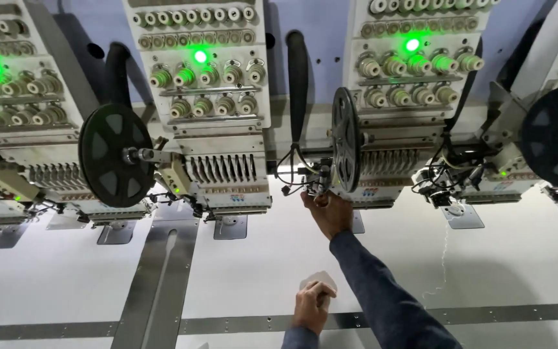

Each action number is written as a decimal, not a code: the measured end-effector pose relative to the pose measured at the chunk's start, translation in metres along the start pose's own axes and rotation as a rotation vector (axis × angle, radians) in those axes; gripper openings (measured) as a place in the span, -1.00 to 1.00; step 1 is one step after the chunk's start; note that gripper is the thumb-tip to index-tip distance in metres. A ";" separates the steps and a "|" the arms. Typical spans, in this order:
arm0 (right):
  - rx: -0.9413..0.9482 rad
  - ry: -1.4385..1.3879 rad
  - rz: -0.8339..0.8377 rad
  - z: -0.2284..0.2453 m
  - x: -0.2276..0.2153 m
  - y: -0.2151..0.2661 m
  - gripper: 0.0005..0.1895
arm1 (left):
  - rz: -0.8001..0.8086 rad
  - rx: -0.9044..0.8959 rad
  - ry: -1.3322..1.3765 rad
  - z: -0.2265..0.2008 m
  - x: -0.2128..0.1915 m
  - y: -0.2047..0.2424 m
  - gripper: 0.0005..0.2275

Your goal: A worker walks along a multi-head industrial embroidery machine, inspecting and manually adjusting the thread on each individual head.

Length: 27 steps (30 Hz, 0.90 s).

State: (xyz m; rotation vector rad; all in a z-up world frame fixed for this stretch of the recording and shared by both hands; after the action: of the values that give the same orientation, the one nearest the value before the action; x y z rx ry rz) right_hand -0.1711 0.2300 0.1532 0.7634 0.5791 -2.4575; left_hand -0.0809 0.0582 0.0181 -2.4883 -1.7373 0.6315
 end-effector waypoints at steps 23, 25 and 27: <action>-0.116 0.111 0.244 -0.021 0.052 0.101 -0.70 | 0.024 -0.079 -0.045 0.015 -0.035 0.005 -0.73; -0.128 0.113 0.298 -0.001 0.069 0.116 -0.71 | -0.066 0.006 -0.041 0.056 -0.072 0.003 -0.75; -0.139 0.120 0.347 0.020 0.088 0.130 -0.72 | -0.151 0.093 -0.034 0.068 -0.117 0.004 -0.75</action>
State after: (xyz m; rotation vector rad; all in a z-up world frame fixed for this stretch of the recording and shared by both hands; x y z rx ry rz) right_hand -0.1684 0.0883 0.0826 0.8779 0.5988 -2.0441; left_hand -0.1347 -0.0631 -0.0097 -2.2723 -1.8407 0.7281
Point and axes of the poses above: each hand's wrist, its own y-axis away from the middle knuckle, its own x-axis out of the palm, z = x × y, the point moved 10 cm from there along -y, towards the middle knuckle, and after that the axes turned 12 degrees about -z, right-handed, at the moved point
